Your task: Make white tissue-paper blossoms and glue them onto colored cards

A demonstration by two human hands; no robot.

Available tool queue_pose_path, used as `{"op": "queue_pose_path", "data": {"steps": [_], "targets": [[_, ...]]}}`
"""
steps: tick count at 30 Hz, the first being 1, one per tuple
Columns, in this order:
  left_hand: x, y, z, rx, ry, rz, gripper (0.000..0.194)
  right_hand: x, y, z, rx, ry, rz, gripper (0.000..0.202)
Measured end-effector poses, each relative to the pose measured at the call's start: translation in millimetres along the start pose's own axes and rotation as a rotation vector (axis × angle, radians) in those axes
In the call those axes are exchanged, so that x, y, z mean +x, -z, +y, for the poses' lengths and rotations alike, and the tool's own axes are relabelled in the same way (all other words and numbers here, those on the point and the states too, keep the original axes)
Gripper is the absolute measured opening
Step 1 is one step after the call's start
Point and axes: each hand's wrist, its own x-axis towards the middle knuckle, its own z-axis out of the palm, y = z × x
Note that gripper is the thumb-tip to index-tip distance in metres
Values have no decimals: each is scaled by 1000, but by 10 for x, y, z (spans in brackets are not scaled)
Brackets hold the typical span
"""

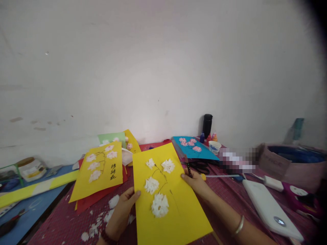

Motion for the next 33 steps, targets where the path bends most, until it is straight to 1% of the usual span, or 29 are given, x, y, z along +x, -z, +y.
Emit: {"op": "queue_pose_path", "data": {"steps": [4, 6, 11, 15, 18, 24, 27, 33], "targets": [[-20, -22, 19, 65, -3, 13, 48, 17, 23, 23, -22, 9, -3, 29], [-21, -28, 18, 78, -5, 12, 49, 23, 34, 34, -32, 12, -1, 29], [8, -1, -21, 68, -45, 2, 44, 15, 40, 29, -48, 16, 10, 31], [28, 23, -29, 96, -72, 25, 43, -6, 13, -15, -53, 21, 17, 31], [30, 21, -23, 121, -93, 47, 40, -17, -3, -42, -53, 26, 19, 30], [48, -2, -26, 137, -122, 40, 37, -10, 15, -42, -26, 29, 13, 29], [48, -6, -10, 183, -165, 46, 34, -1, 28, -35, -11, 29, 1, 28], [30, 17, -2, 324, -218, 65, 38, 8, 31, -9, 2, 29, 8, 27]]}}
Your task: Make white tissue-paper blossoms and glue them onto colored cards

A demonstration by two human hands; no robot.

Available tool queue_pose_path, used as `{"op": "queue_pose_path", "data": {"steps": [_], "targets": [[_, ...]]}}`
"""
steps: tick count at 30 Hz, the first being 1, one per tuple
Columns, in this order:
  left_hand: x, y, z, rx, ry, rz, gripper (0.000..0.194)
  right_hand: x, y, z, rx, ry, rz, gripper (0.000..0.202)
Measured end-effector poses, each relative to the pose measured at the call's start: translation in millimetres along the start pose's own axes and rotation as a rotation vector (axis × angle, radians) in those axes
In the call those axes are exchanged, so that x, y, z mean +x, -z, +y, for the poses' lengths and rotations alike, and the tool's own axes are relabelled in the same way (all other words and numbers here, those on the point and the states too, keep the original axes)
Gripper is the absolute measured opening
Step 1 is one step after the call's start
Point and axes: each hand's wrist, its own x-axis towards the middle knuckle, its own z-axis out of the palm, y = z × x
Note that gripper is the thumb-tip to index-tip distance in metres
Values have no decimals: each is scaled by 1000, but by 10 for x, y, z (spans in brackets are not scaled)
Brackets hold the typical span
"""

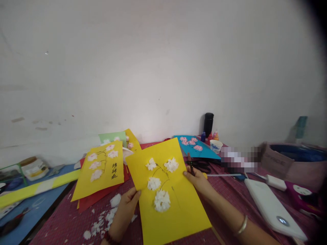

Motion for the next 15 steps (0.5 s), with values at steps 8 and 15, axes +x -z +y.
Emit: {"op": "queue_pose_path", "data": {"steps": [8, 15], "targets": [[14, 12, -44, -6, -1, 0, 36, 8, 11, 26, -8, -14, 35, 27], [0, -16, 40, -58, 22, 0, 38, 0, -8, 5, -37, -10, 28, 29]]}}
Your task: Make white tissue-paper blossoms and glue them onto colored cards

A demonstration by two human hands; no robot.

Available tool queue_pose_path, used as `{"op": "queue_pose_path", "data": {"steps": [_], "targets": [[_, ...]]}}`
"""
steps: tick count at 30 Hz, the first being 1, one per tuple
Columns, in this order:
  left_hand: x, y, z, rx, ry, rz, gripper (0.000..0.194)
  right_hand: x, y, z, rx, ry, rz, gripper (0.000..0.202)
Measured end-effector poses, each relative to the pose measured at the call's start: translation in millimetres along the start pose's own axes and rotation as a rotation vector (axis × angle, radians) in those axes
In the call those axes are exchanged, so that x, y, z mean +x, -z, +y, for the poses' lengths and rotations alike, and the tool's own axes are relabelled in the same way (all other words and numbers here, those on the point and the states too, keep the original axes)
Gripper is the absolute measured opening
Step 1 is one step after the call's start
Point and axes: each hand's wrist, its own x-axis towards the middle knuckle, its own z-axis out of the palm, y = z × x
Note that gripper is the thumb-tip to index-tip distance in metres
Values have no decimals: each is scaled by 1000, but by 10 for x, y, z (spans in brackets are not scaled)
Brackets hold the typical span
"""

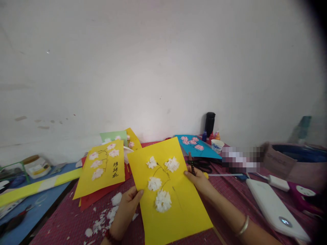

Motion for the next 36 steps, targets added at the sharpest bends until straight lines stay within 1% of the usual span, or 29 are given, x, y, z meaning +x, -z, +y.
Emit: {"op": "queue_pose_path", "data": {"steps": [6, 10, 19, 26, 30, 36], "targets": [[-13, -17, 41, 1, 16, -9, 38, 0, -3, -3, -22, 10, 9, 29], [-8, -10, 11, -26, 9, -10, 38, 0, -4, 0, -14, 11, -5, 28], [5, 21, -49, 12, -4, -21, 35, 7, 4, 20, -32, 11, 3, 30], [4, -17, 17, -24, 29, 11, 37, 38, 26, 71, -49, 26, 13, 35], [1, -46, 65, -43, 42, 7, 36, 36, 27, 69, -48, 21, 10, 35], [-11, -50, 56, -1, 47, 35, 39, 40, 33, 67, -39, 27, 5, 33]]}}
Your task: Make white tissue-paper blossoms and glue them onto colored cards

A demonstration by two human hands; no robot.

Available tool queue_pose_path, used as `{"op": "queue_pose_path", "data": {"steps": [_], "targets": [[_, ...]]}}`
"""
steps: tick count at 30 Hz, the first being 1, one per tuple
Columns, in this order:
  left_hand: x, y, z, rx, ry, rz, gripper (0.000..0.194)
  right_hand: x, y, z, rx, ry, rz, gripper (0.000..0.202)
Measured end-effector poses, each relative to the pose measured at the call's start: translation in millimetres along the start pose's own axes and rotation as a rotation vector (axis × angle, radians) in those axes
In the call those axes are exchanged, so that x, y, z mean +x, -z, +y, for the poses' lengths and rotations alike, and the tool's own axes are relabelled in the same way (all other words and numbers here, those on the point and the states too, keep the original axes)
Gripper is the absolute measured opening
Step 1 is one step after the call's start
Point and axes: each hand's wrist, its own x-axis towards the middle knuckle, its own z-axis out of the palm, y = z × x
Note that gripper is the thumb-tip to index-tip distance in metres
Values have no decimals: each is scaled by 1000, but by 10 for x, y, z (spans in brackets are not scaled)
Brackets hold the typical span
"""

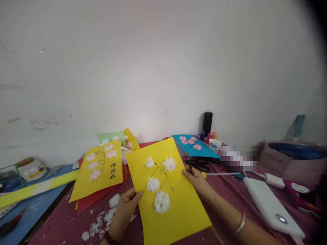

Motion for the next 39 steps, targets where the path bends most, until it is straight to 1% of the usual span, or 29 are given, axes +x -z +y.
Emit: {"op": "queue_pose_path", "data": {"steps": [9, 13, 21, 26, 31, 35, 39], "targets": [[23, 40, -92, 13, -16, -21, 34, -1, 0, 17, 37, 4, -8, 31], [15, 37, -87, 12, -24, -18, 32, -4, -3, 17, 54, 6, -8, 29], [22, 34, -70, 4, -22, -20, 36, 1, -1, 15, 53, 9, 3, 28], [23, 45, -89, -4, -24, -33, 36, -3, -9, 23, 39, 0, 11, 30], [26, 45, -105, 12, -27, -15, 35, 9, -6, 32, 31, 1, 20, 32], [20, 43, -112, 4, -24, -13, 36, -4, -7, 7, 29, -7, 17, 31], [7, 39, -93, -11, -28, -17, 33, -19, -10, -23, 37, -12, 14, 29]]}}
